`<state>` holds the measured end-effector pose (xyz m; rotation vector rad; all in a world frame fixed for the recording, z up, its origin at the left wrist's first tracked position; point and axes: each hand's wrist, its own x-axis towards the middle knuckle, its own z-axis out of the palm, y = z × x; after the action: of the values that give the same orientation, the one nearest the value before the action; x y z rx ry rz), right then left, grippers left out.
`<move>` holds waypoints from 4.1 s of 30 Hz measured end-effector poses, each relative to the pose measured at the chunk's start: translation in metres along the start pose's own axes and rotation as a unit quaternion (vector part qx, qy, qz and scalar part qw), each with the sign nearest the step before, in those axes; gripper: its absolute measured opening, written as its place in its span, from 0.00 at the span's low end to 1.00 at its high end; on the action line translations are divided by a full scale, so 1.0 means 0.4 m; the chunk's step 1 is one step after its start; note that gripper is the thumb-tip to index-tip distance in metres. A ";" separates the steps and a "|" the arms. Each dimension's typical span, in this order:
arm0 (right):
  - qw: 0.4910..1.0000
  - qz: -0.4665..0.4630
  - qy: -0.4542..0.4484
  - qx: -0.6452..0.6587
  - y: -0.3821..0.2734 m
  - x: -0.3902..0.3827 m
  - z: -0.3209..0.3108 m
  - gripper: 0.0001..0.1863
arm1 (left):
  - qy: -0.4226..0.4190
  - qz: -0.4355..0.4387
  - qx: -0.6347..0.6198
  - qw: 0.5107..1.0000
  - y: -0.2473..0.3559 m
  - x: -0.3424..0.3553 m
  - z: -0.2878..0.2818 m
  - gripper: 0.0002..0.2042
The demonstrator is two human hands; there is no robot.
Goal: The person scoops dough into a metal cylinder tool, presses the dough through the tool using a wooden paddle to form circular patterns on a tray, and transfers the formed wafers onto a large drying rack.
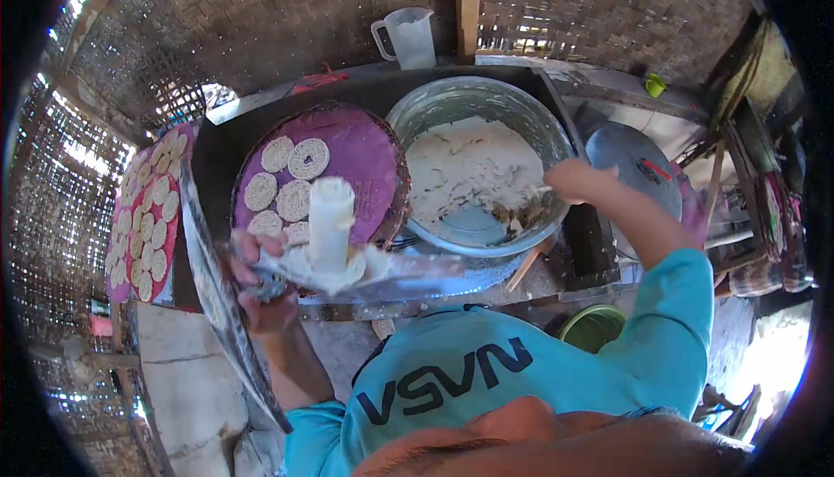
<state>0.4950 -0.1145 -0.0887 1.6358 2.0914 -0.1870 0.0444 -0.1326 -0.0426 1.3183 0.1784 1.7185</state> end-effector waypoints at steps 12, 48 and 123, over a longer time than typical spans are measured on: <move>0.989 -0.071 -0.130 -0.028 -0.002 0.092 0.065 0.10 | 0.107 -0.068 0.190 0.974 0.008 -0.108 0.032 0.19; 0.983 -0.050 -0.117 0.130 -0.084 0.120 0.109 0.13 | 0.095 -0.103 0.206 0.969 -0.004 -0.099 0.045 0.13; 0.739 -0.194 0.602 0.233 -0.278 -0.075 -0.311 0.12 | -0.034 -0.262 -0.054 0.963 -0.308 0.025 -0.065 0.16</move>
<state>0.3603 -0.1234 0.0138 1.7502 3.6262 0.3833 0.0939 -0.0463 -0.1205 1.1220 0.3558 1.2154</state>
